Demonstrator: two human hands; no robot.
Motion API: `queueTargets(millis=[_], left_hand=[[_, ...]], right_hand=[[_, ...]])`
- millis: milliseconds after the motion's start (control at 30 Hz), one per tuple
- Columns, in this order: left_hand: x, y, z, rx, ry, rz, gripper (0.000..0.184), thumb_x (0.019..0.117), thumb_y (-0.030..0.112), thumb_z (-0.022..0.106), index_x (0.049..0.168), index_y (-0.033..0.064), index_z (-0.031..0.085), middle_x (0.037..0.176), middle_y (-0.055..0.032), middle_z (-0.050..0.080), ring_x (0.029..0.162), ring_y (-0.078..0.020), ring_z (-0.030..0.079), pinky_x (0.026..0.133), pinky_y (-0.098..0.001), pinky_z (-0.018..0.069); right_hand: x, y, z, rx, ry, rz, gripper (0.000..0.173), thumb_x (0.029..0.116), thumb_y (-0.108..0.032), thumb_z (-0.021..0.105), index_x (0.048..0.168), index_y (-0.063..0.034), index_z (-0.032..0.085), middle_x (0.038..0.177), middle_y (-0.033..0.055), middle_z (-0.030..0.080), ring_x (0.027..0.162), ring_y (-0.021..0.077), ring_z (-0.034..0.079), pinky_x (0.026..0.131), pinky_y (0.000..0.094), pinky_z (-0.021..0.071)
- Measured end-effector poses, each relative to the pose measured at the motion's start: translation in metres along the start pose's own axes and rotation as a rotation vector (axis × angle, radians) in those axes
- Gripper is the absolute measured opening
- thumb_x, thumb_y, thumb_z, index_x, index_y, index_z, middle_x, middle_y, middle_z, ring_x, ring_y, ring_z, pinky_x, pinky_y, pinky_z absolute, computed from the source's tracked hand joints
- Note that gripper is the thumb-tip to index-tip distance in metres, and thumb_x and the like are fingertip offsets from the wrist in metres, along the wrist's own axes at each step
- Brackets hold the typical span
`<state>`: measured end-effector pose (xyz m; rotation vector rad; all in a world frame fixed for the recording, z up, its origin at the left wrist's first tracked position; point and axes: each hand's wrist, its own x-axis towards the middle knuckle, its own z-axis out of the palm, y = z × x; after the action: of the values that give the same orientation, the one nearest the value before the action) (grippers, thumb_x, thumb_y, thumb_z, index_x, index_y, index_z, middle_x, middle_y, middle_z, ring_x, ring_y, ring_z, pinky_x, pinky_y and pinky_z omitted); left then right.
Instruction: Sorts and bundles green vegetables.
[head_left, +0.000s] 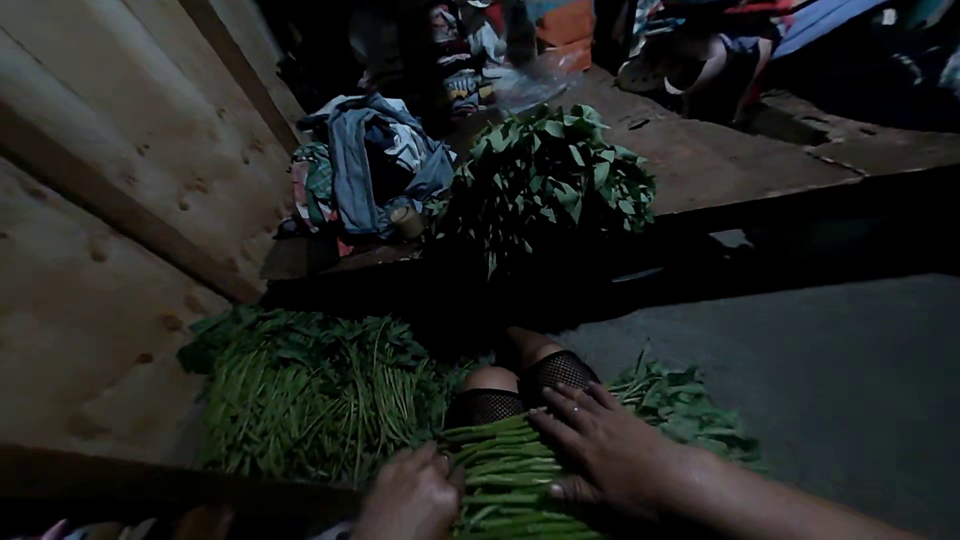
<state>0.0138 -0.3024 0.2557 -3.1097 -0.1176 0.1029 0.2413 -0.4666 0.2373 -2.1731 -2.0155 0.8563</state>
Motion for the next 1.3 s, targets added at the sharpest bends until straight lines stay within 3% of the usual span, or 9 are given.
queueTargets(millis=[67, 133, 233, 367, 433, 533, 667, 767, 1300], left_hand=[[0.0, -0.001, 0.003, -0.011, 0.001, 0.089, 0.01, 0.0848, -0.003, 0.068, 0.084, 0.0027, 0.076, 0.08, -0.0158, 0.072, 0.087, -0.0378, 0.072, 0.07, -0.0508, 0.0591], [0.003, -0.001, -0.012, -0.145, -0.231, 0.134, 0.012, 0.0899, -0.004, 0.063, 0.085, -0.0017, 0.074, 0.085, -0.0204, 0.072, 0.093, -0.0424, 0.071, 0.075, -0.0562, 0.058], [0.018, -0.01, -0.038, -0.257, -0.48, 0.1, 0.024, 0.1025, 0.017, 0.058, 0.1, -0.0006, 0.075, 0.097, -0.0232, 0.072, 0.098, -0.0453, 0.07, 0.081, -0.0634, 0.0548], [0.061, -0.012, -0.033, -0.484, -0.157, 0.016, 0.036, 0.1086, 0.019, 0.045, 0.129, -0.0009, 0.067, 0.125, -0.0216, 0.069, 0.122, -0.0372, 0.064, 0.108, -0.0512, 0.0465], [0.089, -0.007, -0.03, -0.606, -0.307, -0.085, 0.042, 0.1115, 0.019, 0.037, 0.144, -0.001, 0.055, 0.143, -0.0216, 0.058, 0.136, -0.0338, 0.053, 0.118, -0.0467, 0.0356], [0.119, -0.008, -0.015, -0.688, -0.538, -0.127, 0.048, 0.1121, 0.026, 0.037, 0.154, 0.002, 0.042, 0.148, -0.0228, 0.052, 0.138, -0.0347, 0.051, 0.117, -0.0517, 0.0359], [0.133, -0.02, 0.004, -0.759, -0.547, -0.039, 0.051, 0.1047, 0.026, 0.056, 0.147, -0.0007, 0.049, 0.127, -0.0259, 0.062, 0.118, -0.0378, 0.06, 0.106, -0.0548, 0.0436], [0.136, -0.03, 0.012, -0.868, -0.469, -0.063, 0.046, 0.0973, 0.024, 0.068, 0.138, 0.0043, 0.061, 0.125, -0.0188, 0.064, 0.112, -0.0286, 0.062, 0.101, -0.0488, 0.0474], [0.14, -0.032, 0.007, -0.962, -0.506, -0.067, 0.035, 0.0951, 0.015, 0.07, 0.128, 0.0039, 0.068, 0.124, -0.0156, 0.065, 0.111, -0.0231, 0.063, 0.099, -0.0444, 0.0506]], right_hand=[[-0.002, 0.004, 0.021, -0.028, 0.107, -0.028, 0.089, 0.0988, -0.073, 0.036, 0.162, -0.0111, 0.03, 0.165, 0.0273, 0.025, 0.154, 0.0472, 0.02, 0.119, 0.0721, 0.0134], [-0.003, 0.008, 0.031, -0.045, 0.195, -0.049, 0.091, 0.0974, -0.076, 0.034, 0.161, -0.0113, 0.033, 0.164, 0.0269, 0.028, 0.153, 0.0468, 0.023, 0.118, 0.073, 0.0152], [-0.004, 0.009, 0.034, -0.049, 0.199, -0.041, 0.091, 0.0977, -0.076, 0.031, 0.162, -0.0118, 0.03, 0.166, 0.0252, 0.025, 0.154, 0.0444, 0.021, 0.119, 0.0727, 0.0134], [-0.005, 0.005, 0.037, -0.039, 0.289, -0.078, 0.09, 0.0994, -0.073, 0.033, 0.16, -0.0053, 0.034, 0.166, 0.0245, 0.026, 0.154, 0.0437, 0.022, 0.117, 0.0757, 0.0125], [-0.011, 0.0, 0.042, -0.045, 0.388, -0.121, 0.086, 0.1007, -0.068, 0.038, 0.155, -0.0016, 0.041, 0.162, 0.0242, 0.034, 0.151, 0.0434, 0.03, 0.115, 0.0766, 0.018], [-0.026, -0.015, 0.047, -0.064, 0.383, -0.115, 0.081, 0.1025, -0.064, 0.04, 0.152, -0.0004, 0.045, 0.16, 0.0232, 0.039, 0.149, 0.0425, 0.036, 0.116, 0.0727, 0.0227], [-0.034, -0.02, 0.066, -0.059, 0.435, -0.108, 0.083, 0.1014, -0.066, 0.041, 0.151, 0.0006, 0.046, 0.158, 0.0255, 0.041, 0.147, 0.0453, 0.038, 0.115, 0.0712, 0.0268], [-0.034, -0.019, 0.07, -0.062, 0.447, -0.108, 0.083, 0.1014, -0.066, 0.041, 0.152, 0.0004, 0.045, 0.158, 0.0258, 0.04, 0.147, 0.0445, 0.038, 0.115, 0.0703, 0.0269], [-0.03, -0.021, 0.067, -0.027, 0.462, -0.058, 0.083, 0.0947, -0.074, 0.045, 0.145, -0.0086, 0.055, 0.159, 0.0293, 0.037, 0.148, 0.048, 0.034, 0.115, 0.0728, 0.0248]])
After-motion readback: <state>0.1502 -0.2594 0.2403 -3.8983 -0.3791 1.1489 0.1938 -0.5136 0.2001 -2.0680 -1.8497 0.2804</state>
